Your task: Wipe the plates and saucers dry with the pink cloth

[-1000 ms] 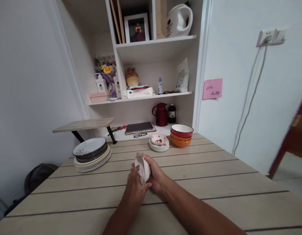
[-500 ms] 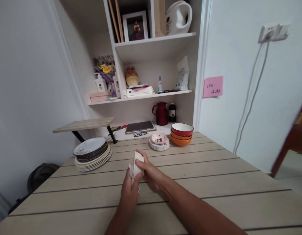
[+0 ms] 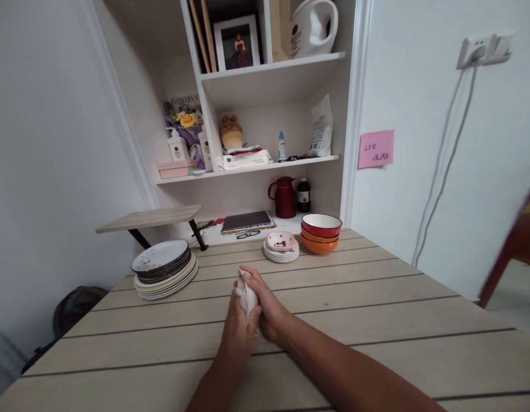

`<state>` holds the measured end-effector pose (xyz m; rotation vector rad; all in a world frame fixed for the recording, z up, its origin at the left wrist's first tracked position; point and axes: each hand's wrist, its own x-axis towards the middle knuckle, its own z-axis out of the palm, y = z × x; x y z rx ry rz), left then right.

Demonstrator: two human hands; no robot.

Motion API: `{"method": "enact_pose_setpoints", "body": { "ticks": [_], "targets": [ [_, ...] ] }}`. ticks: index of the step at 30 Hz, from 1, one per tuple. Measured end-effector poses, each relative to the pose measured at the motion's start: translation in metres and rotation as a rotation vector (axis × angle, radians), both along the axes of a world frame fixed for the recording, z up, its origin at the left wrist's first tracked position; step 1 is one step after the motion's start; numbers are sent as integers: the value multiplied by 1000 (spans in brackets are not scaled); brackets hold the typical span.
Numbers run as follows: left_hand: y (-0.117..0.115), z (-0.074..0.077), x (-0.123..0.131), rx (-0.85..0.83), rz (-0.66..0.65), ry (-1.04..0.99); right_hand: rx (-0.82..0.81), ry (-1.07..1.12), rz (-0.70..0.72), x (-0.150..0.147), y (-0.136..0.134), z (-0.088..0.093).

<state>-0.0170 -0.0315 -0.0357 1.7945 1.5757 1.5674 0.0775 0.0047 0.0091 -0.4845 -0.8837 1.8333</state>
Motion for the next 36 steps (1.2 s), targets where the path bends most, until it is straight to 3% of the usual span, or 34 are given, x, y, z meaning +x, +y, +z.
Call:
{"method": "enact_pose_setpoints", "body": {
  "ticks": [5,9,13,17,20,25,28,33,36],
  "targets": [
    [8,-13,-4,92,36,398,-365,-21,241,8,14,5],
    [11,-10,-2,232,34,605,-440,-40,404,19,25,9],
    [5,-3,-3,154,22,346,-340,8,445,19,19,14],
    [-8,10,0,19,-17,-74,-91,89,222,11,6,9],
    [-12,14,1,-38,-5,-170,-4,69,173,5,2,1],
    [-3,-6,0,7,34,56,-162,58,83,0,5,-5],
    [1,-14,-2,100,29,285,-295,43,181,3,11,-1],
    [-4,0,-6,179,-33,638,-372,-9,369,16,22,9],
    [-6,7,-6,197,-48,627,-391,-21,428,22,24,15]
  ]
}}
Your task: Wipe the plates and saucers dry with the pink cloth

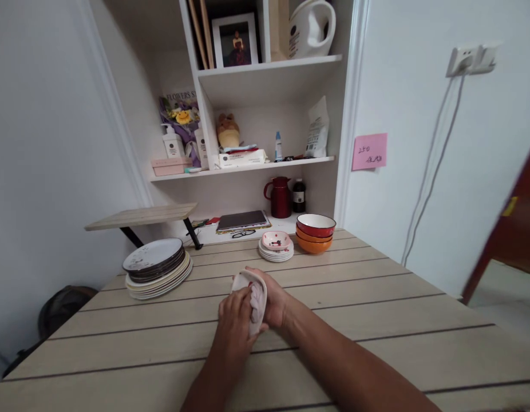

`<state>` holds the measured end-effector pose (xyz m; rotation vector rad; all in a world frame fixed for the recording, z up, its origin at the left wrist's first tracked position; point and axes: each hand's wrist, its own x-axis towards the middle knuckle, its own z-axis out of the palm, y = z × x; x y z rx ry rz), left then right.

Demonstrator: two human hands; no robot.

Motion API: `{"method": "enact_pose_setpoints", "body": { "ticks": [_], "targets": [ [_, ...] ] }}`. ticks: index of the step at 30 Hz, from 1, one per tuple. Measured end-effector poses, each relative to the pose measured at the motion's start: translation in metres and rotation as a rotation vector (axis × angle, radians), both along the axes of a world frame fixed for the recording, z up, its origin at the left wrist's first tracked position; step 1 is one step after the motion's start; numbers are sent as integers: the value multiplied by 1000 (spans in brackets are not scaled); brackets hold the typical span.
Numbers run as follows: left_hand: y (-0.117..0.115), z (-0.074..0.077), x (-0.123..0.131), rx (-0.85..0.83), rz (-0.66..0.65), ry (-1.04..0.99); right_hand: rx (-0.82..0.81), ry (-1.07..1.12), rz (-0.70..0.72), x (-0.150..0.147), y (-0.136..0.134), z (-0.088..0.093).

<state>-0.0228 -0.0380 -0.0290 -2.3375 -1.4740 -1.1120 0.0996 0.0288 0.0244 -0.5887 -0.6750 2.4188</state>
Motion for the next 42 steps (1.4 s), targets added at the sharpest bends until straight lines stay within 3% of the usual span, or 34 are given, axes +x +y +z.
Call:
{"method": "enact_pose_setpoints", "body": {
  "ticks": [3,7,10,14,20,24,29,33,37,42],
  "targets": [
    [-3,1,4,-38,14,-230,57,50,-71,2,-4,6],
    [-9,8,10,-203,-12,-692,236,119,-293,-3,-16,7],
    [-11,17,11,-280,-33,-847,378,115,-310,-7,-24,2],
    [-7,15,9,-276,-26,-821,383,63,-342,-16,-25,-11],
    [-3,-2,12,-249,135,-749,98,173,-331,-26,-25,-18],
    [-5,3,13,-271,155,-791,-56,262,-251,-27,-27,-13],
    [-7,12,16,-212,126,-847,-49,328,-220,-25,-27,-7],
    [-7,10,16,-165,90,-833,-51,352,-218,-25,-28,-7],
    [-7,8,11,-125,70,-676,-57,325,-194,-25,-26,-10],
    [-5,9,9,66,22,-513,-57,340,-174,-25,-25,-12]
  ]
}}
